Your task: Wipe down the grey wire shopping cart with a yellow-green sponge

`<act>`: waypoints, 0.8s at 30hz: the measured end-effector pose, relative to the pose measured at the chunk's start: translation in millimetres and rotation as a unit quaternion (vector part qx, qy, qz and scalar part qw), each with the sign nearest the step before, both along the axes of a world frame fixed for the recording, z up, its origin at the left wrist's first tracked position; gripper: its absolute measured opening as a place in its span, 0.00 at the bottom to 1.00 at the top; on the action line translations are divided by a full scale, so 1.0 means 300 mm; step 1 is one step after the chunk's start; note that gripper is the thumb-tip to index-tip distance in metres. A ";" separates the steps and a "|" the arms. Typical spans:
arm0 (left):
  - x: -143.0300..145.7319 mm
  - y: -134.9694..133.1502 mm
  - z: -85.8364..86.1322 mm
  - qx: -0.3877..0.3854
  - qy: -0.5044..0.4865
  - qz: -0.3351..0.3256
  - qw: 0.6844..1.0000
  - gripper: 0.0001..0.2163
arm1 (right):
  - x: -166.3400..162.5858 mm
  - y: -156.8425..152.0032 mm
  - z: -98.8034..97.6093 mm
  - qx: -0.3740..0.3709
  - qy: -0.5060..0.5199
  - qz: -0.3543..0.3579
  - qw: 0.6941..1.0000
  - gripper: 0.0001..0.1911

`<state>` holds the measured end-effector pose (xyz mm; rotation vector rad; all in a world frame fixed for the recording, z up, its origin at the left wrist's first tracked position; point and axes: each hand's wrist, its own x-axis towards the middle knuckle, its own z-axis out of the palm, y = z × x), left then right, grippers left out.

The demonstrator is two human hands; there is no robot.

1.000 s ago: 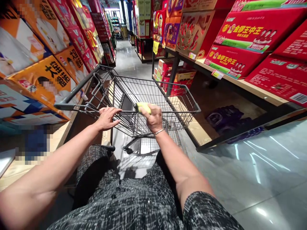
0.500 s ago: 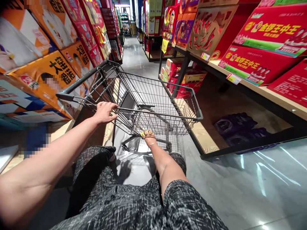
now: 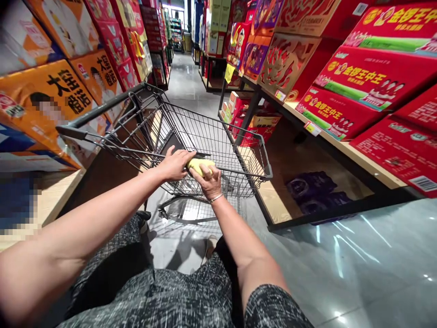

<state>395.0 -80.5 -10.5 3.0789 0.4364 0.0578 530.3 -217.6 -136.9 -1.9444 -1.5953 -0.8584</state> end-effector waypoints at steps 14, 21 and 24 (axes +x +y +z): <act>0.004 0.006 -0.045 -0.022 -0.022 -0.015 0.999 0.28 | -0.033 -0.169 -0.229 -0.122 0.056 -0.030 0.990 0.21; -0.005 0.000 -0.070 -0.026 -0.064 -0.023 0.997 0.25 | 0.139 -0.258 0.125 0.012 0.067 -0.118 0.991 0.32; -0.016 -0.013 -0.079 -0.042 -0.088 -0.032 0.995 0.24 | 0.250 -0.394 0.159 -0.038 0.107 -0.240 0.964 0.36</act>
